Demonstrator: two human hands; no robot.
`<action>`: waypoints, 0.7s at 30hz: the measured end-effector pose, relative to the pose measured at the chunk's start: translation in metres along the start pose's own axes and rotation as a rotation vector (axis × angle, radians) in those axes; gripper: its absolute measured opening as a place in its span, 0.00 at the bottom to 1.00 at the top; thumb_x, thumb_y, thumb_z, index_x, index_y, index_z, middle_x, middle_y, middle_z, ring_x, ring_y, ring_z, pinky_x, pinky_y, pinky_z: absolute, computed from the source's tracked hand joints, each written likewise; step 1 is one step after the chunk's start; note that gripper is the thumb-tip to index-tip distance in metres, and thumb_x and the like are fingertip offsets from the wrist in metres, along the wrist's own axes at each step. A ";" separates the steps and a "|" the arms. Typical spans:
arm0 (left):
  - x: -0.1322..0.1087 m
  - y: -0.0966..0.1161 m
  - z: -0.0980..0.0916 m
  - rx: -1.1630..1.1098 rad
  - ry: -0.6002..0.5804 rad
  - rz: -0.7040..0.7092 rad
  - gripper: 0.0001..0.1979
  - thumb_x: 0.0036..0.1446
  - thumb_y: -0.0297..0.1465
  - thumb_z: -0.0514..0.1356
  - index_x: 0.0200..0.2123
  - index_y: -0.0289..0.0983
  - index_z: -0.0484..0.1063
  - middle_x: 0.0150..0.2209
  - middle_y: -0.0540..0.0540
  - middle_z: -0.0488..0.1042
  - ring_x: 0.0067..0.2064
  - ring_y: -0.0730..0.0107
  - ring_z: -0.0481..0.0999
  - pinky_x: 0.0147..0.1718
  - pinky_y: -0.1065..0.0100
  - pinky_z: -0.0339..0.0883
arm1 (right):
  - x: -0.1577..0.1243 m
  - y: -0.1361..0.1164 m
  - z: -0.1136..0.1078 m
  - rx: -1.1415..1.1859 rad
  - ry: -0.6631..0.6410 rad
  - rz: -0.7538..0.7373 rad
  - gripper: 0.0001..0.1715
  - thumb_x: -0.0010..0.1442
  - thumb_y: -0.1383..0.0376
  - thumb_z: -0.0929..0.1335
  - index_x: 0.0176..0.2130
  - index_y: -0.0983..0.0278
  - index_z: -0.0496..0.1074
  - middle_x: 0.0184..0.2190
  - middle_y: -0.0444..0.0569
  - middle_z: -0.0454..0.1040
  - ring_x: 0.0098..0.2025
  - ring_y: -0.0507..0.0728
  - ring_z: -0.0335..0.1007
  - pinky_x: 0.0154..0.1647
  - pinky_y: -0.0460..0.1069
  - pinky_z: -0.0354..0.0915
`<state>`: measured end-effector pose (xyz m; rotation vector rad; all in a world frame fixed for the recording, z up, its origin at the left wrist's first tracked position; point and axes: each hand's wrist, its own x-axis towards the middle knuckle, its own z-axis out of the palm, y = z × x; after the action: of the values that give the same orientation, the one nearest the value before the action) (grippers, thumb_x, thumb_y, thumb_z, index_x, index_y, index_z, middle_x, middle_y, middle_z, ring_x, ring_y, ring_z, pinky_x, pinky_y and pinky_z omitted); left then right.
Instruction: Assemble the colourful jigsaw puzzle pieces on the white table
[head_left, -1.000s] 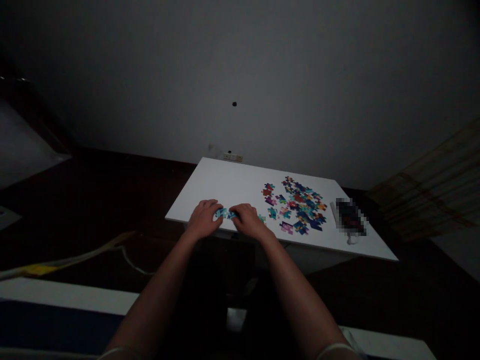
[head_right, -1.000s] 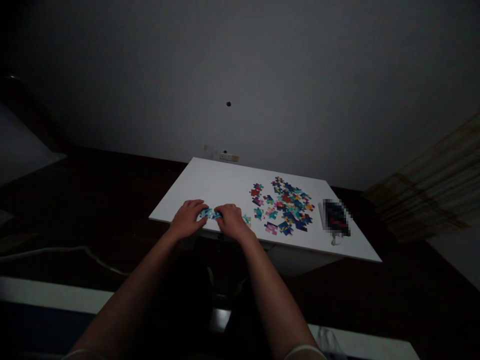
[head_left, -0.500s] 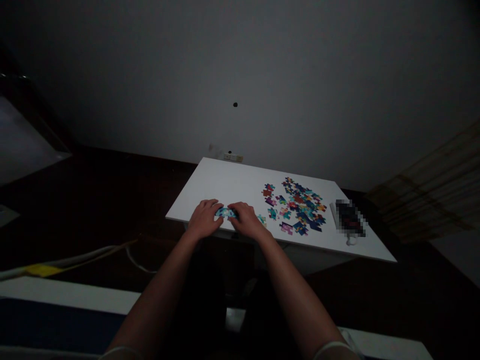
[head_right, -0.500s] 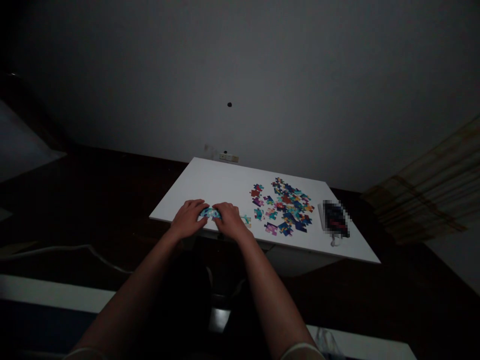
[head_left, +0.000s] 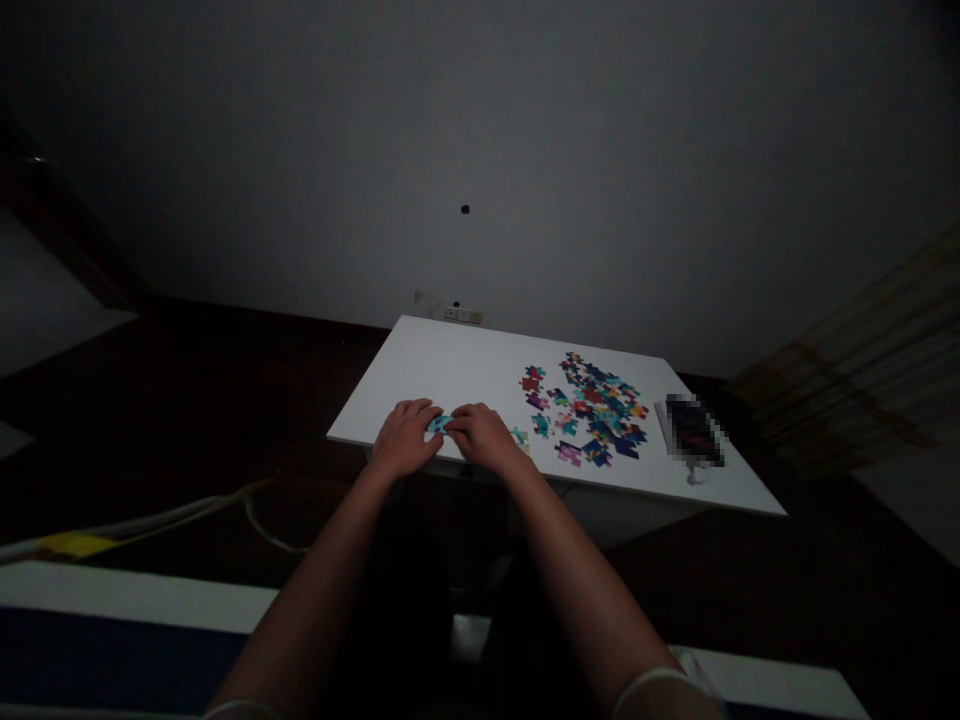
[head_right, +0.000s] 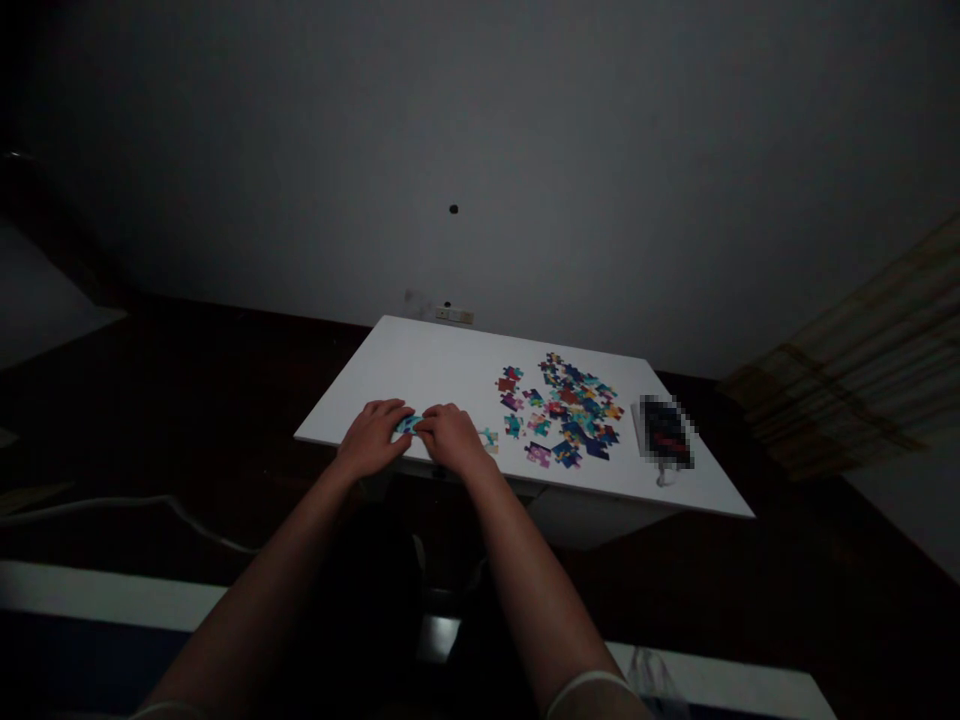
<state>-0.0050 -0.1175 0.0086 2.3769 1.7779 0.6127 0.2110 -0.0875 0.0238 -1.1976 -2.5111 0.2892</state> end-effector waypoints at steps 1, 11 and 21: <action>0.000 0.000 0.000 0.004 0.001 0.005 0.26 0.65 0.37 0.64 0.65 0.43 0.78 0.69 0.39 0.75 0.68 0.43 0.70 0.69 0.46 0.66 | 0.000 -0.002 -0.001 -0.018 -0.002 0.006 0.15 0.76 0.63 0.71 0.55 0.53 0.87 0.57 0.50 0.84 0.57 0.62 0.76 0.60 0.56 0.68; 0.006 -0.008 0.008 0.068 0.022 0.034 0.26 0.72 0.47 0.56 0.65 0.42 0.78 0.69 0.39 0.75 0.68 0.45 0.70 0.69 0.47 0.65 | -0.032 -0.017 -0.016 -0.136 0.026 -0.018 0.20 0.78 0.57 0.69 0.65 0.53 0.78 0.71 0.49 0.73 0.68 0.64 0.68 0.67 0.60 0.65; 0.011 -0.006 0.010 0.071 0.026 -0.093 0.29 0.71 0.53 0.53 0.59 0.39 0.78 0.67 0.37 0.76 0.64 0.39 0.73 0.61 0.44 0.72 | -0.138 0.062 -0.025 -0.001 0.339 0.260 0.17 0.75 0.66 0.67 0.58 0.59 0.81 0.58 0.53 0.83 0.61 0.63 0.75 0.66 0.57 0.66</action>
<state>-0.0043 -0.1034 0.0002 2.3252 1.9395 0.5817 0.3451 -0.1557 -0.0030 -1.4404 -2.0704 0.1327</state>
